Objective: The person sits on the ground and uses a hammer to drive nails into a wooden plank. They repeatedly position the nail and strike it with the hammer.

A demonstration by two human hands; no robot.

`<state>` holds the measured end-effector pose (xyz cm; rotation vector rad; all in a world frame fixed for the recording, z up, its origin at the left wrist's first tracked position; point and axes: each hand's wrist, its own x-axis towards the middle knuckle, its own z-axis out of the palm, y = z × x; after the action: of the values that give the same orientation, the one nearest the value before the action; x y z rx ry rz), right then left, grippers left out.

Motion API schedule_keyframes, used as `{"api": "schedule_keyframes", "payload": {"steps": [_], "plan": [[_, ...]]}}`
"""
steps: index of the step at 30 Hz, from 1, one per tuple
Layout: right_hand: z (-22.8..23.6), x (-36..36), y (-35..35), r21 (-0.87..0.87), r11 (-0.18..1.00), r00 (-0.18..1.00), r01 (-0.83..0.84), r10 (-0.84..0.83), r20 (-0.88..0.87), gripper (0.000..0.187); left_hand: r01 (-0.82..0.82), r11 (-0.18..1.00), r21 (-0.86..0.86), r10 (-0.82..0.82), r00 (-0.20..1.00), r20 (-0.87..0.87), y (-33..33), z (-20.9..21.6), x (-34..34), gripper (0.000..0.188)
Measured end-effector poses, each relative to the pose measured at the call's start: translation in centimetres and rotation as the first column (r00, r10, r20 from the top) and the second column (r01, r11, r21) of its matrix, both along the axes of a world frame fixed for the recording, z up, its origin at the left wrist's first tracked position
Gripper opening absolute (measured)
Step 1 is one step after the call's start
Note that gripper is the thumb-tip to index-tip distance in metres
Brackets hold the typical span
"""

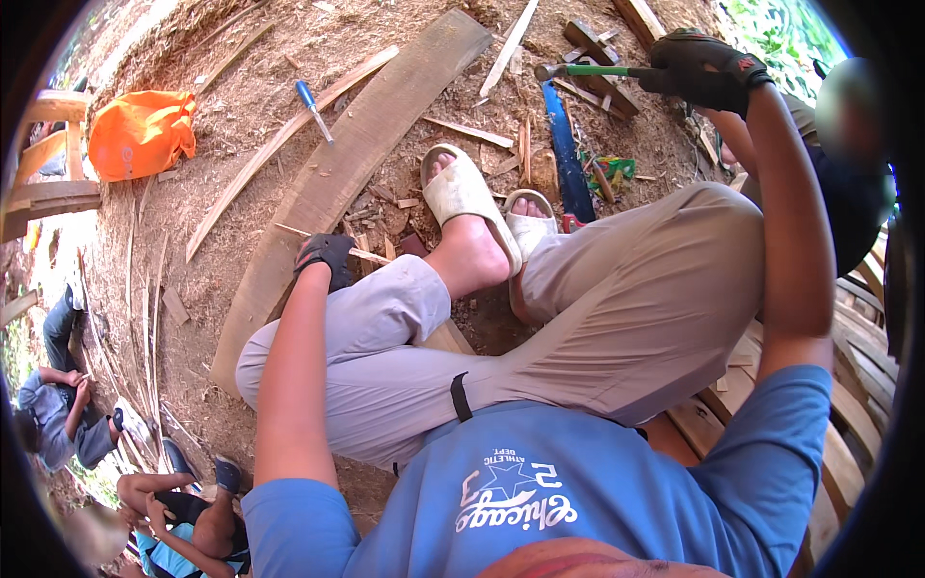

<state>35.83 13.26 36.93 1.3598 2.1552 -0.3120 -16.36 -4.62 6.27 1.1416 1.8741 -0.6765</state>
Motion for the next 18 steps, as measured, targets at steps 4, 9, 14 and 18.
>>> {"api": "schedule_keyframes", "payload": {"steps": [4, 9, 14, 18], "plan": [[1.4, -0.5, -0.7, -0.141, 0.86, 0.871, 0.49, -0.479, 0.11, 0.034, -0.337, 0.939, -0.069, 0.344, 0.931, 0.12, 0.3, 0.5, 1.6, 0.034], [-1.5, 3.9, 0.3, -0.129, 0.826, 0.832, 0.549, -0.555, -0.014, 0.029, -0.063, 0.973, 0.22, 0.039, 0.993, 0.11, 2.2, 5.9, 3.1, 0.034], [-4.8, 8.7, -3.0, -0.206, 0.874, 0.846, 0.439, -0.48, -0.233, 0.028, -0.023, 0.705, 0.709, 0.024, 1.0, 0.008, 4.5, 7.1, 4.9, 0.05], [-10.7, 7.1, -9.6, -0.185, 0.881, 0.811, 0.435, -0.473, -0.343, 0.025, -0.637, 0.569, 0.519, 0.297, 0.748, 0.593, 6.0, 6.7, 4.5, 0.031]]}}
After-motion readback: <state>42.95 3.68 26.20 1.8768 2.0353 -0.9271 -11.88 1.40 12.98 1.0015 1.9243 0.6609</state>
